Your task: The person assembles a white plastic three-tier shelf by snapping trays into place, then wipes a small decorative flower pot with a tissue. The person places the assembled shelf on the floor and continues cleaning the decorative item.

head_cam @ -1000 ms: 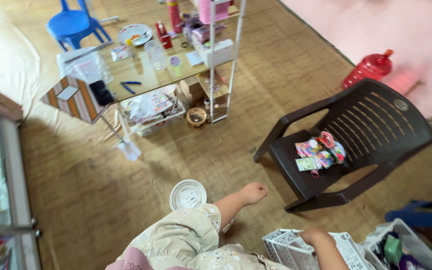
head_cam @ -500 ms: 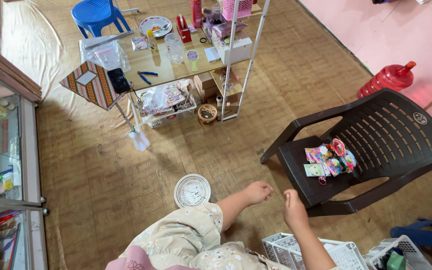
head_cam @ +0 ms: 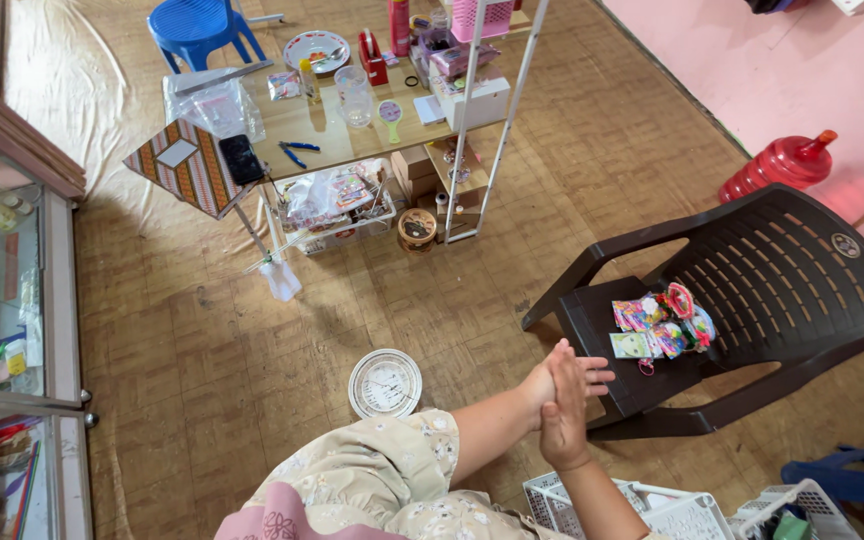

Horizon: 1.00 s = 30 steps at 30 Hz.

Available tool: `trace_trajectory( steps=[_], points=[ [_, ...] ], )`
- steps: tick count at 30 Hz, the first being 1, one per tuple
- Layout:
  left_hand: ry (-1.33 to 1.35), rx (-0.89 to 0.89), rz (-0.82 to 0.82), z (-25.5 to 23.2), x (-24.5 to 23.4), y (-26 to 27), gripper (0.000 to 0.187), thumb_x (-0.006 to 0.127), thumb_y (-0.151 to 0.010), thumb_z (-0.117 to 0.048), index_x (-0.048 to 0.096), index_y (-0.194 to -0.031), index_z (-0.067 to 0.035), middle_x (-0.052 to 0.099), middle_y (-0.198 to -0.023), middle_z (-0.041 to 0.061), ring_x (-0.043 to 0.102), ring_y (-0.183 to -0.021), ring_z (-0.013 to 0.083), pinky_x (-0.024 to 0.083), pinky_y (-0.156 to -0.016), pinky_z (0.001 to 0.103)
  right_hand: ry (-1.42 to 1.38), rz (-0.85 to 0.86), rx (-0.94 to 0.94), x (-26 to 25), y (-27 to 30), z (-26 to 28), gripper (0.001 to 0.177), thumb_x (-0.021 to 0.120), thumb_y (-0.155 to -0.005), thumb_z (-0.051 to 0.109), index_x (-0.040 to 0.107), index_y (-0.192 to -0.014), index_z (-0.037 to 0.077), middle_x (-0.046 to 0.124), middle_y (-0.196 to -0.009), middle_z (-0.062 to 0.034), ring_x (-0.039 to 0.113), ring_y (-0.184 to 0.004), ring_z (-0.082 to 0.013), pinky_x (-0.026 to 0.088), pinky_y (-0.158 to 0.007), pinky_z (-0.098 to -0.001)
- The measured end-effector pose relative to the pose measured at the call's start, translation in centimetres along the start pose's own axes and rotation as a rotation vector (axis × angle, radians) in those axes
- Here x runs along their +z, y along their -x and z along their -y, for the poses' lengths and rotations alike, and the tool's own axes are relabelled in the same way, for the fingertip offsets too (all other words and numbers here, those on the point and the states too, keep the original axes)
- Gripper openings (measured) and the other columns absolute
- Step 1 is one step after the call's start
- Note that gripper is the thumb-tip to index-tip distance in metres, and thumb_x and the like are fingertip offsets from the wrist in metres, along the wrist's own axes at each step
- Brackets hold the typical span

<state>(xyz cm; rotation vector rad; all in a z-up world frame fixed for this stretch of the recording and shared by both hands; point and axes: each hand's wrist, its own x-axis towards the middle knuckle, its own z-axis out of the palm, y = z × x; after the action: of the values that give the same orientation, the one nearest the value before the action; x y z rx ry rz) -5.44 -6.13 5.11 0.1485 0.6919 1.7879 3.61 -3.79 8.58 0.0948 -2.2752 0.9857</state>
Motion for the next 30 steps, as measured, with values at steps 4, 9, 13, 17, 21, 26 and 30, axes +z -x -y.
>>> trace_trajectory(
  steps=[4,9,13,17,21,26,30],
  points=[
    [0.007,0.014,-0.136,-0.7,-0.3,-0.5,0.066,0.027,-0.107,-0.060,0.058,-0.140,-0.012,0.065,-0.137,0.002,0.057,-0.120,0.0180,0.043,-0.110,0.035,0.041,-0.005,-0.028,0.2,-1.3,-2.2,0.071,0.026,-0.109,0.052,0.042,-0.152,-0.002,0.040,-0.162,-0.0206,0.028,-0.158,-0.0366,0.014,-0.129,-0.0481],
    [0.129,0.060,-0.048,-1.5,-3.3,-1.8,0.050,0.033,-0.113,-0.052,0.058,-0.129,-0.012,0.065,-0.127,0.002,0.058,-0.119,0.0149,0.044,-0.107,0.033,0.189,0.000,-0.025,1.7,-3.0,-4.4,0.072,0.023,-0.108,0.055,0.043,-0.152,0.002,0.046,-0.158,-0.0157,0.035,-0.152,-0.0340,0.011,-0.128,-0.0499],
    [-0.088,0.073,-0.031,-3.9,-6.2,-2.9,0.062,0.031,-0.112,-0.056,0.061,-0.126,-0.004,0.067,-0.118,0.007,0.058,-0.108,0.0170,0.047,-0.100,0.032,0.255,-0.010,0.046,3.8,-4.5,-7.5,0.064,0.029,-0.108,0.052,0.047,-0.149,0.006,0.055,-0.147,-0.0117,0.047,-0.139,-0.0307,0.026,-0.119,-0.0460],
    [-0.372,0.054,-0.107,-6.7,-8.6,-3.3,0.044,0.049,-0.104,-0.035,0.056,-0.132,-0.001,0.067,-0.117,0.006,0.061,-0.111,0.0161,0.049,-0.096,0.035,-0.075,-0.003,0.381,6.2,-5.5,-12.1,0.050,0.044,-0.108,0.043,0.053,-0.138,0.004,0.065,-0.126,-0.0126,0.063,-0.116,-0.0217,0.049,-0.096,-0.0338],
    [-0.384,0.050,-0.299,-9.9,-10.4,-3.8,0.049,0.056,-0.097,-0.023,0.051,-0.142,-0.004,0.067,-0.117,0.008,0.062,-0.107,0.0169,0.050,-0.093,0.035,-0.130,0.045,0.709,8.7,-6.9,-14.6,0.037,0.051,-0.106,0.037,0.068,-0.110,0.004,0.072,-0.088,-0.0065,0.064,-0.080,-0.0098,0.050,-0.069,-0.0253],
    [-0.495,0.165,-0.431,-13.0,-13.4,-3.7,0.049,0.058,-0.095,-0.022,0.055,-0.138,0.003,0.070,-0.112,0.013,0.065,-0.100,0.0190,0.053,-0.091,0.032,-0.072,0.082,0.851,11.8,-10.7,-14.4,0.041,0.062,-0.103,0.035,0.067,-0.080,0.002,0.065,-0.069,-0.0039,0.056,-0.064,-0.0073,0.044,-0.058,-0.0262],
    [-0.537,0.285,-0.477,-15.8,-16.5,-4.1,0.042,0.059,-0.094,-0.018,0.061,-0.130,0.004,0.071,-0.110,0.011,0.067,-0.099,0.0167,0.054,-0.090,0.030,-0.066,0.022,0.681,14.2,-14.0,-14.2,0.038,0.071,-0.095,0.029,0.054,-0.071,0.006,0.051,-0.064,-0.0008,0.043,-0.058,-0.0090,0.036,-0.053,-0.0285]
  ],
)
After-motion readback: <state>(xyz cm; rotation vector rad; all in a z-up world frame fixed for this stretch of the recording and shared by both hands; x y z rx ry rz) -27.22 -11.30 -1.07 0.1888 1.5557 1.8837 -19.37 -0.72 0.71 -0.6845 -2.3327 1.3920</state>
